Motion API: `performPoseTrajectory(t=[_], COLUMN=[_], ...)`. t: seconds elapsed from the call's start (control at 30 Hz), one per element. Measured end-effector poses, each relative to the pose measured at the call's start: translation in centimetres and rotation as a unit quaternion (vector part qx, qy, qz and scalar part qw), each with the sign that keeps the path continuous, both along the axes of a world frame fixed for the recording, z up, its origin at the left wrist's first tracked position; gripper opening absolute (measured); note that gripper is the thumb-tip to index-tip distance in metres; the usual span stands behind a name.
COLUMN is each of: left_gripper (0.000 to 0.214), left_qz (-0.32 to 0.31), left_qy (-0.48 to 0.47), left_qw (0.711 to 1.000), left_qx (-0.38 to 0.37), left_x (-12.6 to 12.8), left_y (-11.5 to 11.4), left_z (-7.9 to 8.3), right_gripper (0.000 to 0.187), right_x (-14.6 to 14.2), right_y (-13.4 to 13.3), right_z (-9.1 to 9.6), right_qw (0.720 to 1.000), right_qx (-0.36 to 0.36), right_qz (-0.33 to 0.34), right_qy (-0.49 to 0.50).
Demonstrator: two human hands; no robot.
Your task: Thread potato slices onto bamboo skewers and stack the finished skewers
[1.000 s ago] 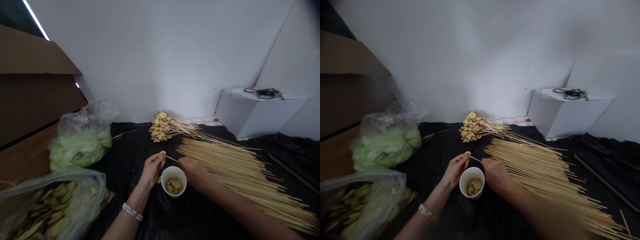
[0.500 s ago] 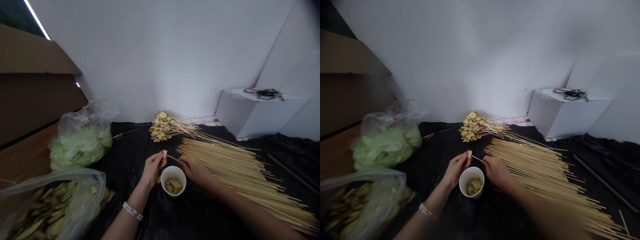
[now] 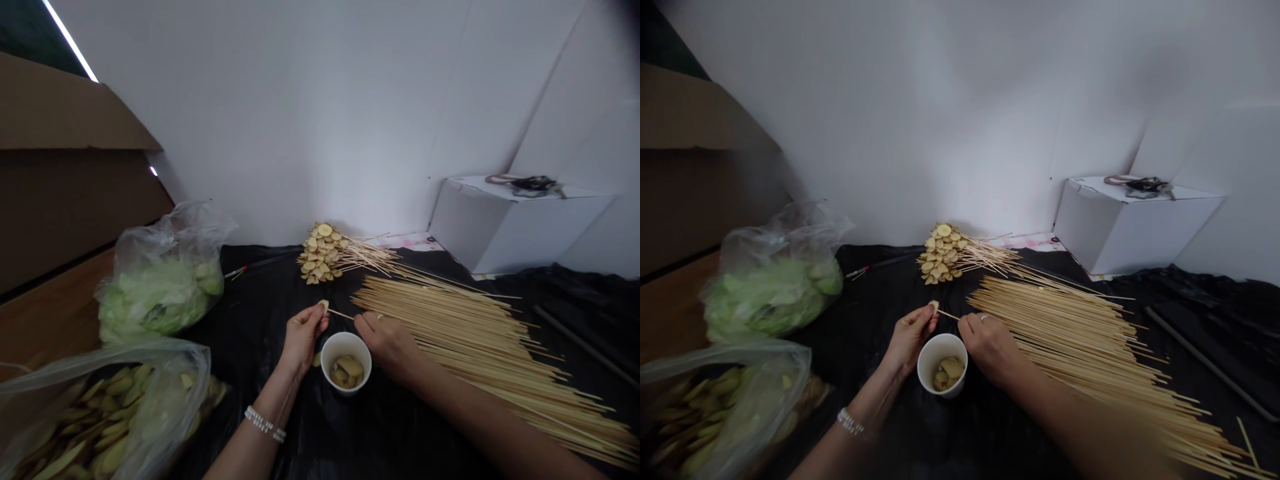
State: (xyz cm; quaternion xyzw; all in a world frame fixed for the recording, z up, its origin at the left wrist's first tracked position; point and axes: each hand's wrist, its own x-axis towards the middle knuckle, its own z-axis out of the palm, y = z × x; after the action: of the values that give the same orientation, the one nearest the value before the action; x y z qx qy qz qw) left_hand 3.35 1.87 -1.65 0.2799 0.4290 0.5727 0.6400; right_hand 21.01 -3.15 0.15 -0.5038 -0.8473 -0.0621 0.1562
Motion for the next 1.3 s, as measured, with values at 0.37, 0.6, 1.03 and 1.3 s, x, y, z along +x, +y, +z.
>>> performPoseTrajectory(t=[0.37,0.6,1.03,1.3], left_gripper=[0.032,0.035,0.029,0.026], left_qz=[-0.025,-0.032,-0.027,-0.024], left_qy=[0.001,0.006,0.002,-0.019], left_qw=[1.000,0.999,1.000,1.000], left_qx=[0.003,-0.002,-0.004,-0.005], left_x=[0.2,0.5,0.2,-0.2], left_y=[-0.3,-0.5,-0.4,-0.1], left_z=[0.2,0.3,0.5,0.3], right_gripper=[0.022,0.017,0.016,0.020], right_x=[-0.4,-0.4,-0.1,-0.1], right_y=[0.7,0.3,1.2,0.3], right_z=[-0.4,-0.6,0.3,-0.2], right_qw=[0.984,0.995,0.907,0.996], right_qx=[-0.090,-0.044,-0.222,-0.046], right_qz=[-0.039,-0.044,-0.018,-0.029], right_qy=[0.146,0.080,0.356,0.065])
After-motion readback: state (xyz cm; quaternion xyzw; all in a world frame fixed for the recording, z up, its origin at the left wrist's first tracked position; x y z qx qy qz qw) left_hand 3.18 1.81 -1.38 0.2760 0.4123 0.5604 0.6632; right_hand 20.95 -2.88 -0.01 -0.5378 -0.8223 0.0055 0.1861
